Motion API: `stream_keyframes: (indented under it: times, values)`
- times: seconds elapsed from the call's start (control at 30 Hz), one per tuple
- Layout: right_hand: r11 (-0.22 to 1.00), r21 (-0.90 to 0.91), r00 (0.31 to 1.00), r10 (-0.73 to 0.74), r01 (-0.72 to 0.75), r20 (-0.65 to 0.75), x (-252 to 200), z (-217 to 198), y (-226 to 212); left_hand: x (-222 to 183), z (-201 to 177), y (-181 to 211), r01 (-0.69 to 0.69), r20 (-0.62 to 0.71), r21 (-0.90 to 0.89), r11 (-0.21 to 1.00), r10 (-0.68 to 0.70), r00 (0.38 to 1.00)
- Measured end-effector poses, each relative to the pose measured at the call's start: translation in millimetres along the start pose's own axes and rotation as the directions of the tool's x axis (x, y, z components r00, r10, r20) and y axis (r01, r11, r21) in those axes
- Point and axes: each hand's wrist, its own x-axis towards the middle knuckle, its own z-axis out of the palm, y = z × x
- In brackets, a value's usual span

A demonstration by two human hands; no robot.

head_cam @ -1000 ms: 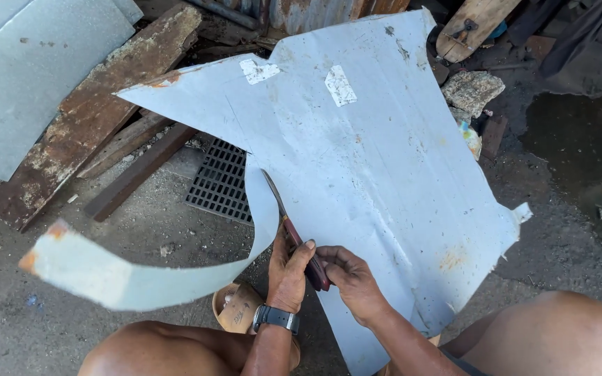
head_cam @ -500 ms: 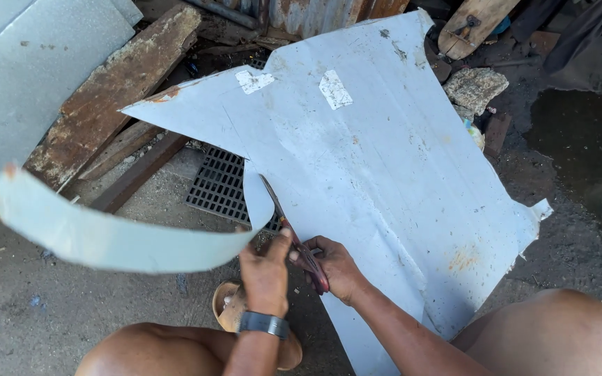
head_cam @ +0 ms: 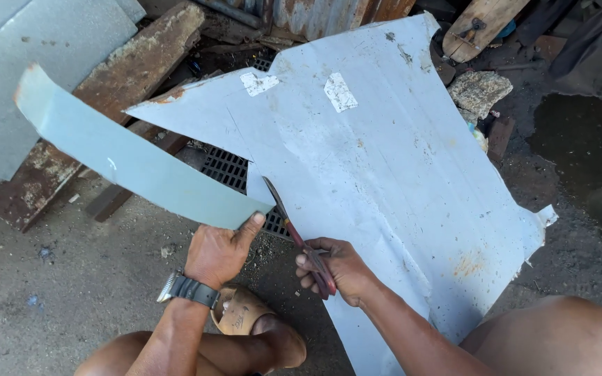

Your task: Using tin snips to cut a curved section from a thin metal sheet on a workshop floor.

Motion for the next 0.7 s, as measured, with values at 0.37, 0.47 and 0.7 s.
stream_keyframes:
  times: [0.37, 0.47, 0.7]
  values:
    - [0.994, 0.001, 0.985, 0.11, -0.111, 0.134, 6.9, 4.9, -2.1, 16.5, -13.6, -21.0, -0.024, 0.03, -0.293, 0.956, 0.034, 0.999]
    - [0.994, -0.07, 0.987, 0.093, -0.084, 0.13, 20.9, 5.7, -7.7, 11.8, -19.8, -12.7, -0.033, -0.001, -0.354, 0.935, 0.035, 0.999]
    - [0.999, -0.04, 0.999, 0.004, -0.002, 0.032, 27.0, 14.2, -7.8, 9.6, -21.2, 0.8, -0.024, -0.024, -0.406, 0.914, 0.016, 1.0]
